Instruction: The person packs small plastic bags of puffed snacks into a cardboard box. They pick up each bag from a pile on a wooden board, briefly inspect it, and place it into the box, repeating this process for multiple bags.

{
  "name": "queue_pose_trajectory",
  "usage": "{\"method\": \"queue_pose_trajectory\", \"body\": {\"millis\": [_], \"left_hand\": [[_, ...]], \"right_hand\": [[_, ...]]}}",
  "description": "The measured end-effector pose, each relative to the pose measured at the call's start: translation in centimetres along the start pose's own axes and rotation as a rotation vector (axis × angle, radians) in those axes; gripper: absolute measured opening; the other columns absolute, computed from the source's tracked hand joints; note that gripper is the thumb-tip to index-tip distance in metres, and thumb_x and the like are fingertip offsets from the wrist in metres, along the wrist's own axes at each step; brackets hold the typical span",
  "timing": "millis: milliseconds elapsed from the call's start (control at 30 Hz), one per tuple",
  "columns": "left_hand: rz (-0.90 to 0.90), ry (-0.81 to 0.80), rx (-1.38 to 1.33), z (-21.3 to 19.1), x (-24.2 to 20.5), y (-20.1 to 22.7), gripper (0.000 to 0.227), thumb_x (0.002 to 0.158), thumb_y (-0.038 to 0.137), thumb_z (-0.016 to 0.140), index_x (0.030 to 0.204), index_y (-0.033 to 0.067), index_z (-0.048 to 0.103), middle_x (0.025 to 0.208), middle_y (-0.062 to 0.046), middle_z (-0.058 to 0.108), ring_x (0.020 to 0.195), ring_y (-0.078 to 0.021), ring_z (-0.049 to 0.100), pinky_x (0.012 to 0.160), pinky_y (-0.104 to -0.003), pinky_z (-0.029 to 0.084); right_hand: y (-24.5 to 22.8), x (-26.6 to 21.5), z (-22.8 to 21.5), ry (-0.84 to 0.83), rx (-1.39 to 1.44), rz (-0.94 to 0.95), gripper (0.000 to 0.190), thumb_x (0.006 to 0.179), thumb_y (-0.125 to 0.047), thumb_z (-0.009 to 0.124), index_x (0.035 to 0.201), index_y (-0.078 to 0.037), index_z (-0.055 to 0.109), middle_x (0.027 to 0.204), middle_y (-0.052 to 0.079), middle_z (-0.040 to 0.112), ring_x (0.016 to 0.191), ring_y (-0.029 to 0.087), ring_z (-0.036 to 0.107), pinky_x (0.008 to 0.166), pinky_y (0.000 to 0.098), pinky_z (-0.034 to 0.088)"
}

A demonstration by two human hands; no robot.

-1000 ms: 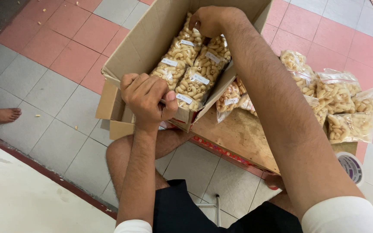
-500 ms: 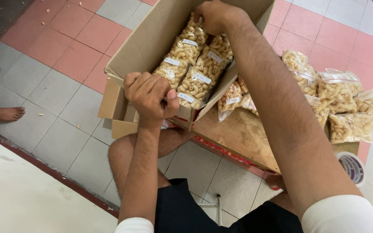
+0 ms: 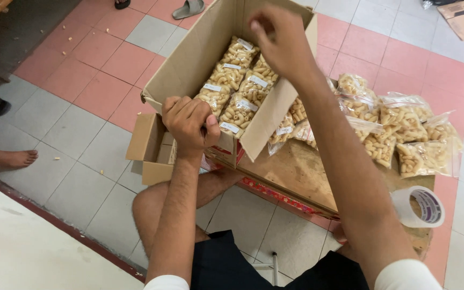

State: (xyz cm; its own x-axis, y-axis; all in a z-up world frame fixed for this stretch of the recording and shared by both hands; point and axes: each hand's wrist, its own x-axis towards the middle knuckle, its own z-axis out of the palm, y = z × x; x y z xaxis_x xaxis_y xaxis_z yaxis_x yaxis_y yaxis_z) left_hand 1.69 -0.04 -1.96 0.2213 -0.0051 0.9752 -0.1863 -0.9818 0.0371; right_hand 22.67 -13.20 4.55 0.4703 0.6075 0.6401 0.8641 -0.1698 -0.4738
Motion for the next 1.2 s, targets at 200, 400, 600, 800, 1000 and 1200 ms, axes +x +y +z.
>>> {"method": "queue_pose_trajectory", "body": {"millis": [200, 400, 600, 800, 1000, 1200], "left_hand": [[0.045, -0.029, -0.008, 0.2, -1.4, -1.7, 0.049, 0.111, 0.038, 0.038, 0.067, 0.016, 0.044, 0.06, -0.001, 0.046, 0.053, -0.0221, 0.047, 0.071, -0.037, 0.038], [0.067, -0.069, -0.018, 0.5, -3.9, -4.3, 0.044, 0.104, 0.044, 0.048, 0.067, 0.0208, 0.041, 0.06, -0.001, 0.04, 0.054, -0.0238, 0.051, 0.074, -0.036, 0.043], [0.079, -0.121, -0.057, 0.1, -3.4, -4.0, 0.048, 0.11, 0.044, 0.046, 0.07, 0.0175, 0.043, 0.062, -0.004, 0.037, 0.054, -0.0307, 0.05, 0.07, -0.041, 0.044], [0.069, -0.123, -0.017, -0.2, -4.0, -4.9, 0.051, 0.113, 0.045, 0.044, 0.07, 0.0174, 0.044, 0.061, -0.006, 0.035, 0.055, -0.0333, 0.048, 0.074, -0.042, 0.045], [-0.028, -0.136, 0.069, -0.9, -3.0, -2.1, 0.051, 0.114, 0.03, 0.038, 0.069, 0.0071, 0.036, 0.062, -0.007, 0.037, 0.058, -0.0253, 0.031, 0.075, -0.044, 0.028], [-0.038, -0.171, 0.089, -1.1, -2.8, -2.2, 0.048, 0.113, 0.028, 0.038, 0.069, 0.0071, 0.036, 0.062, -0.008, 0.035, 0.058, -0.0279, 0.031, 0.075, -0.045, 0.028]], "right_hand": [[-4.1, -11.7, -2.8, -0.013, 0.014, -0.014, 0.05, 0.12, -0.041, 0.032, 0.133, -0.004, 0.063, 0.135, 0.018, 0.062, 0.134, 0.041, 0.05, 0.127, 0.0635, 0.025], [-5.1, -20.5, -5.9, -0.022, 0.057, 0.087, 0.032, 0.108, -0.015, 0.065, 0.139, -0.009, 0.067, 0.131, 0.018, 0.069, 0.131, 0.046, 0.063, 0.112, 0.0585, 0.049], [-2.9, -28.7, -8.0, 0.282, 0.062, 0.285, 0.02, 0.108, 0.001, 0.062, 0.115, -0.008, 0.079, 0.11, 0.01, 0.077, 0.111, 0.035, 0.076, 0.095, 0.0438, 0.062], [-1.1, -33.5, -8.1, 0.3, -0.176, 0.41, 0.032, 0.104, 0.0, 0.065, 0.133, -0.013, 0.069, 0.137, 0.016, 0.058, 0.126, 0.042, 0.062, 0.1, 0.0554, 0.055], [0.7, -34.4, -7.0, 0.099, -0.215, 0.657, 0.049, 0.103, -0.018, 0.062, 0.152, -0.021, 0.057, 0.168, 0.028, 0.029, 0.155, 0.05, 0.024, 0.122, 0.0713, 0.027], [3.5, -35.6, -5.2, 0.066, -0.219, 0.65, 0.052, 0.105, -0.031, 0.06, 0.155, -0.023, 0.054, 0.169, 0.021, 0.034, 0.151, 0.045, 0.027, 0.119, 0.0631, 0.029]]}}
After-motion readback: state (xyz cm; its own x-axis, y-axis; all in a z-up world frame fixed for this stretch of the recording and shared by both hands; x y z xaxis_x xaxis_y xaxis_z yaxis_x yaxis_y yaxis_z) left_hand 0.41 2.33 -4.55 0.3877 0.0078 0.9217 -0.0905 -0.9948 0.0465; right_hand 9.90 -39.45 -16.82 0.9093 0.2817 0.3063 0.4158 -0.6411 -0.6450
